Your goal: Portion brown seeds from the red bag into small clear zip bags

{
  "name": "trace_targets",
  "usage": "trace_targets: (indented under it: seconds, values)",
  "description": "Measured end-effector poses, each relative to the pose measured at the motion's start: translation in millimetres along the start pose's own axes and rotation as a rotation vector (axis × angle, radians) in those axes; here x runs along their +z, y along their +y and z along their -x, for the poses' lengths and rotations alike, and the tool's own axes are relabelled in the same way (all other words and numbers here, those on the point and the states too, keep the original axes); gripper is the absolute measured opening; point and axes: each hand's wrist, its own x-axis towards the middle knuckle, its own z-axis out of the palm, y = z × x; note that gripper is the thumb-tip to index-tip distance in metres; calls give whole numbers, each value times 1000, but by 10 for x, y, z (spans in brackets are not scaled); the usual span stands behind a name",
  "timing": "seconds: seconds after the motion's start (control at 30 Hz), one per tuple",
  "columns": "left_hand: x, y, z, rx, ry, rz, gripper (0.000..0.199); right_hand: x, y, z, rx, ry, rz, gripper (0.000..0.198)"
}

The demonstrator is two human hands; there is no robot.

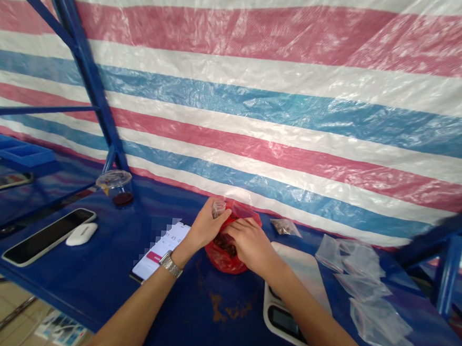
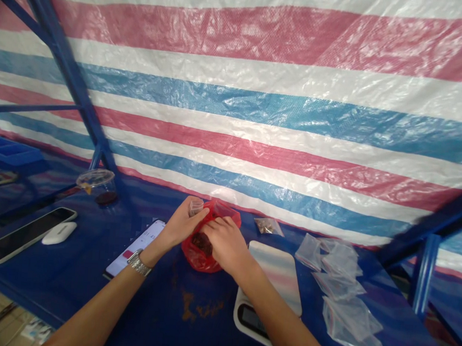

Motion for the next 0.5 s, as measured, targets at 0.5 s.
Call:
trace_targets:
  seconds: [0.5]
  values:
    - [13,149,6,4,113,-7,36,95,-5,-4,85,39,-115,27]
